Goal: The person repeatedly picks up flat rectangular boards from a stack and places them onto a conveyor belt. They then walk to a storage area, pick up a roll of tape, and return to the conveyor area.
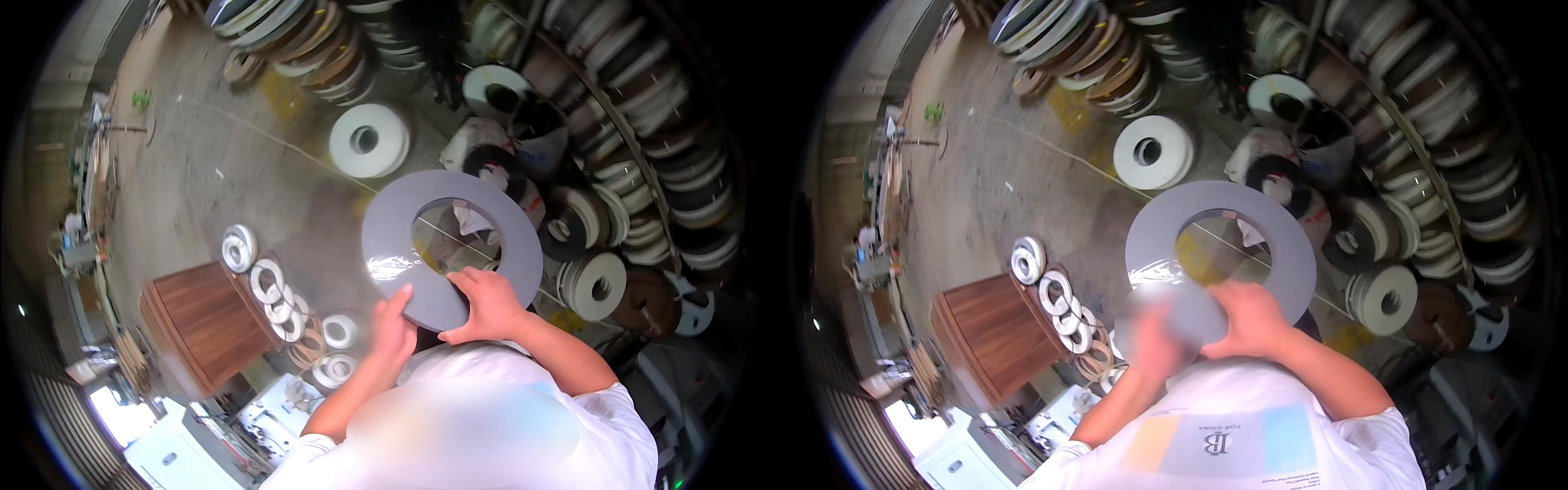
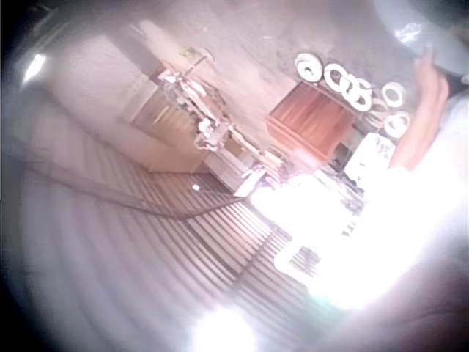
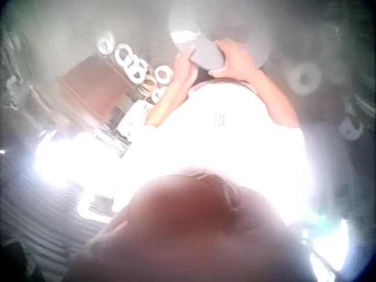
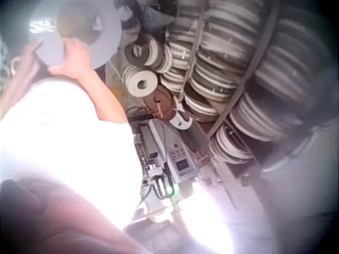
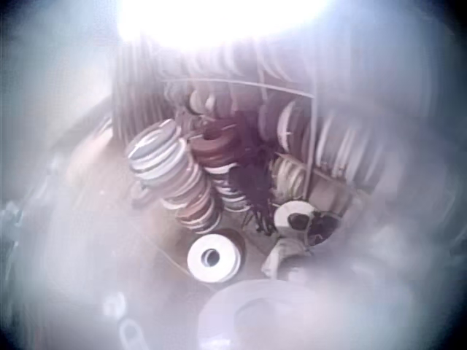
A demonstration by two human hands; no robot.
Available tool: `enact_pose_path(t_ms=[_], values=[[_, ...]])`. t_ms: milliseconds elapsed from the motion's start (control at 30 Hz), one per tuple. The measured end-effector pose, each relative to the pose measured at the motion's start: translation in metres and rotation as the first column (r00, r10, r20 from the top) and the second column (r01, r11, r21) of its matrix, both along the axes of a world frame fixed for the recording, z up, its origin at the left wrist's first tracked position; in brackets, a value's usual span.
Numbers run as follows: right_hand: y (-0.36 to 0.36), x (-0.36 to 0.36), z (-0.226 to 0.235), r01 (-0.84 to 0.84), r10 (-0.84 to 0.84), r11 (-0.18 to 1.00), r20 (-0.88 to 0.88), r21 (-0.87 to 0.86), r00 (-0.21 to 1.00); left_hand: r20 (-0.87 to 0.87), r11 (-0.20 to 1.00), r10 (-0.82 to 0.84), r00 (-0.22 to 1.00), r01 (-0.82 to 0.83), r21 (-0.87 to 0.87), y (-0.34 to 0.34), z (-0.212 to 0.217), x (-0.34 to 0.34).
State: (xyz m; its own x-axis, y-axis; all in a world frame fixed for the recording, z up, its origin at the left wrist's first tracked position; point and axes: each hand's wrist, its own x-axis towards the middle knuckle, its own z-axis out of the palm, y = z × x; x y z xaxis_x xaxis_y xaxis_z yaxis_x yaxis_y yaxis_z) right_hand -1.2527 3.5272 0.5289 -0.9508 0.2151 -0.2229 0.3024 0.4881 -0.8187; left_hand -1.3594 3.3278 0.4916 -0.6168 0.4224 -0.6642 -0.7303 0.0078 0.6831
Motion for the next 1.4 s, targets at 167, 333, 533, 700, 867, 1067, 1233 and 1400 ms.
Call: enact_pose_path(t_ms=[167, 333, 533, 700, 867, 1067, 1233, 1400], values=[[-0.093, -0.119, 0.008, -0.21, 0.211, 0.977, 0.129, -0.022, 0.969, 0.326, 0.941, 0.318, 0.89, -0.338, 0.005, -0.102, 0.006, -0.086], [-0.202, -0.238, 0.018, -0.468, 0.461, 0.884, 0.165, 0.008, 0.872, 0.281, 0.861, 0.482, 0.83, -0.508, 0.022, -0.222, 0.02, -0.159], [-0.275, -0.381, 0.037, -0.72, 0.696, 0.694, 0.247, 0.009, 0.674, 0.286, 0.685, 0.701, 0.653, -0.729, -0.016, -0.292, 0.05, -0.247], [-0.315, -0.52, 0.051, -0.854, 0.81, 0.515, 0.368, -0.074, 0.457, 0.37, 0.56, 0.775, 0.513, -0.828, -0.024, -0.324, 0.026, -0.333], [-0.37, -0.674, 0.019, -0.94, 0.901, 0.268, 0.401, -0.212, 0.166, 0.391, 0.461, 0.832, 0.393, -0.882, -0.094, -0.355, 0.017, -0.451], [-0.426, -0.861, 0.004, -0.987, 0.911, 0.077, 0.412, -0.142, 0.012, 0.463, 0.311, 0.825, 0.322, -0.945, 0.104, -0.396, 0.007, -0.591], [-0.483, -1.027, 0.016, -0.921, 0.844, 0.14, 0.531, -0.363, -0.081, 0.36, 0.41, 0.831, 0.424, -0.904, 0.117, -0.449, 0.06, -0.705], [-0.475, -1.175, -0.131, -0.858, 0.822, 0.338, 0.565, -0.388, 0.068, 0.186, 0.469, 0.851, 0.491, -0.87, 0.149, -0.541, -0.005, -0.793]])
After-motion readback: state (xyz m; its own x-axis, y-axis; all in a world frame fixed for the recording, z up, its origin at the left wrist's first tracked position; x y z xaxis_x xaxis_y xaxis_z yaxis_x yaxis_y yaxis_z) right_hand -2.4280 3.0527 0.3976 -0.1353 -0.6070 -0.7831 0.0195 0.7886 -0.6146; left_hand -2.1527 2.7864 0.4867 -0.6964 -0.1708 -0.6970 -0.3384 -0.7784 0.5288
